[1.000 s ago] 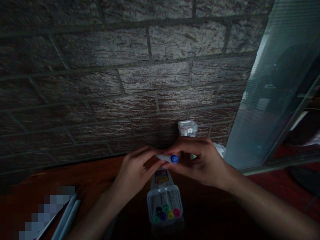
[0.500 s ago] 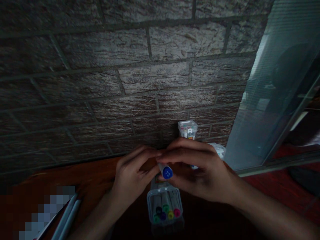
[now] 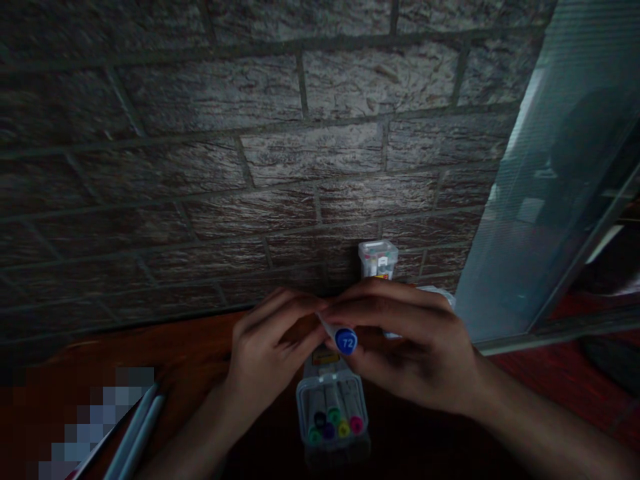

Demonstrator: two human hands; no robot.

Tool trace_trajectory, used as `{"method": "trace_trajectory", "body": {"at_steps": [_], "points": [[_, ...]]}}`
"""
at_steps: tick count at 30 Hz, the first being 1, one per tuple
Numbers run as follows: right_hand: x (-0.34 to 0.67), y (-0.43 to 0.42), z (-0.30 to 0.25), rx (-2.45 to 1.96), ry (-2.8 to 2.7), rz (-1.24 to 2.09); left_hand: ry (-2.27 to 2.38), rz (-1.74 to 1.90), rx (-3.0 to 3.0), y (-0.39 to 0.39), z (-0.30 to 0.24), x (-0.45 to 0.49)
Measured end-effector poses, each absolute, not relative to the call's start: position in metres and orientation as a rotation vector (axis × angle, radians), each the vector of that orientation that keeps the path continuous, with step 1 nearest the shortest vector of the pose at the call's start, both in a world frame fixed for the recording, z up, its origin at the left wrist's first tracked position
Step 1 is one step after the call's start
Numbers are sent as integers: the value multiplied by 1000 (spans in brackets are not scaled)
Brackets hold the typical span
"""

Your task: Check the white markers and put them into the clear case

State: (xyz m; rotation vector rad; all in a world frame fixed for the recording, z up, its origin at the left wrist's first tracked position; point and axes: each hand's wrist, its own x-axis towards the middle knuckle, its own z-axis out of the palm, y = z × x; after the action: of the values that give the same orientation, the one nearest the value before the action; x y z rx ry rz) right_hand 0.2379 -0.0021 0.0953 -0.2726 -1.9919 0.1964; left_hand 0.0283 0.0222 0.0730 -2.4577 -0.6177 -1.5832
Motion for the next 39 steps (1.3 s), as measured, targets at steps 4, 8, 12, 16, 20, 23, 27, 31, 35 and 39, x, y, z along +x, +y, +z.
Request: {"method": "trace_trajectory", "body": {"at_steps": [4,8,12,16,20,23,27,31,35,39], "points": [[237,-2,95,-258,-2000,182,-610,-1604,-2457,23,73,28],[235,-4,96,-273,-2021,180,-650,-1602,-2459,24,70,27],[234,-4,97,-288,-2030,191,-634,-1599,-2451,26,68,27],[235,-4,97,-264,-2031,181,-638,-1598,-2448,25,68,26],[235,-3,97,-261,-2035,194,-661,-1596,-2453,24,68,26],[235,-3,97,-260,-2029,194,-682,-1596,-2459,23,68,27],[235,-3,96,-272,-2027,191,-687,-1605,-2464,23,68,27],[235,-3,96,-294,-2033,187,-702,-1601,-2452,21,69,27],[235,-3,97,-286,-2038,181,-696,-1602,-2443,21,71,28],[235,-4,97,-293,-2035,184,-673,-1619,-2422,22,71,29]]}}
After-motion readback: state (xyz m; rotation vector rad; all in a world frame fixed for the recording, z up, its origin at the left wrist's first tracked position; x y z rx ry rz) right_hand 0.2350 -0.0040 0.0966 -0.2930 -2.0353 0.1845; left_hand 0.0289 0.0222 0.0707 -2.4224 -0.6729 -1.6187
